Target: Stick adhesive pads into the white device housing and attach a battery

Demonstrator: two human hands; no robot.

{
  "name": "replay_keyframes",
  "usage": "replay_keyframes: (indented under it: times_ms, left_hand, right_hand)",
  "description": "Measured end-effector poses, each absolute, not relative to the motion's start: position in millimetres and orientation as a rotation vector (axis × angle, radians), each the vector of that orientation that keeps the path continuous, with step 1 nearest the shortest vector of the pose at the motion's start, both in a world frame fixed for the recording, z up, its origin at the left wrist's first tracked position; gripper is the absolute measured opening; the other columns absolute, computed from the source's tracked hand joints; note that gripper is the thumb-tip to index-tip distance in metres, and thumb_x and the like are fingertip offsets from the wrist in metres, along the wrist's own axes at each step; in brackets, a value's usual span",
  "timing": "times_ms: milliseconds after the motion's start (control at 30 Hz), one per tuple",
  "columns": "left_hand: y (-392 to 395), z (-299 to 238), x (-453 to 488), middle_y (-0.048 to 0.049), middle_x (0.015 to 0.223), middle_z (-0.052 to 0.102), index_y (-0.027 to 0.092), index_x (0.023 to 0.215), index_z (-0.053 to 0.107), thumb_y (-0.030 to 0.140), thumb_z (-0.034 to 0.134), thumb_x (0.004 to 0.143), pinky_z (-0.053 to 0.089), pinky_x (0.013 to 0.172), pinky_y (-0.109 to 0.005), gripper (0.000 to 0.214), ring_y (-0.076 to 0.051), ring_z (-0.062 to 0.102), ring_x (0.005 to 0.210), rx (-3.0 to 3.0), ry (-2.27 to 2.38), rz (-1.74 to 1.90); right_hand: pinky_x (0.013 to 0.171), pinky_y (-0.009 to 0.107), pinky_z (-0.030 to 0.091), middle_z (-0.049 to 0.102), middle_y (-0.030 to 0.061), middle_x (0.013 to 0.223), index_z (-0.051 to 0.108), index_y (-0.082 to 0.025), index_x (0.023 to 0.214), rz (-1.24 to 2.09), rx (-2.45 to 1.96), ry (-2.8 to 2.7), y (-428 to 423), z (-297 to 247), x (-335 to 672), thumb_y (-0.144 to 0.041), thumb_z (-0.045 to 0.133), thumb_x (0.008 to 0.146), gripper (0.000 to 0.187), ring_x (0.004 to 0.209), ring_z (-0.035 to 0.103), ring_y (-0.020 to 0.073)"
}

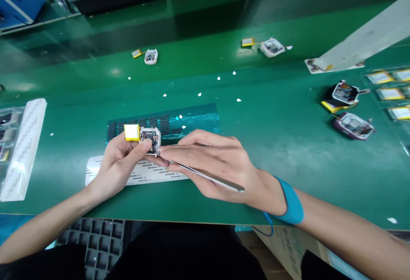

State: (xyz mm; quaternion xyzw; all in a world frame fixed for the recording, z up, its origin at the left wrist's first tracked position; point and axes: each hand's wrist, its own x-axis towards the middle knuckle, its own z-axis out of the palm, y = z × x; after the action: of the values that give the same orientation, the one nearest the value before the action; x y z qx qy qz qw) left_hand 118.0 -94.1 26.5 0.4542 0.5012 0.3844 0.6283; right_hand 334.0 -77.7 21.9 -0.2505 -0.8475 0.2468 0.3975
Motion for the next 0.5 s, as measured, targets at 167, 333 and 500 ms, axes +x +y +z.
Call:
replay_keyframes:
  times_ms: [167,333,500]
  left_hand:
    - [-95.3,26.6,119.0,-0.0020,0.077,0.073,0.019,0.097,0.052,0.038,0.069,0.092,0.066,0.060,-0.033,0.025,-0.022,0.076,0.058,1.053,1.163,0.891]
    - [-88.3,24.5,116.8,-0.0010,0.077,0.071,0.019,0.108,0.053,0.040,0.073,0.087,0.063,0.052,-0.031,0.036,-0.018,0.073,0.055,1.103,1.234,1.004]
    - [-12.7,9.6,63.7,0.0078,0.057,0.060,0.023,0.103,0.047,0.034,0.064,0.092,0.042,0.039,-0.023,0.023,-0.010,0.054,0.037,1.424,1.511,1.141]
  right_hand:
    - [0.079,0.030,0.064,0.079,0.0061,0.106,0.069,-0.019,0.119,0.649,-0.618,-2.159,-77.6,23.0,333.6,-0.005,0.062,0.094,0.029,0.097,0.072,0.0165]
    - [0.077,0.031,0.065,0.079,0.0044,0.107,0.069,-0.021,0.119,0.458,-0.684,-2.211,-76.0,33.4,344.3,-0.010,0.063,0.095,0.027,0.092,0.073,0.0174]
    - [0.080,0.034,0.067,0.078,0.0049,0.113,0.067,-0.021,0.126,0.003,-0.494,-2.240,-64.5,24.7,355.3,-0.012,0.065,0.094,0.033,0.094,0.076,0.0221]
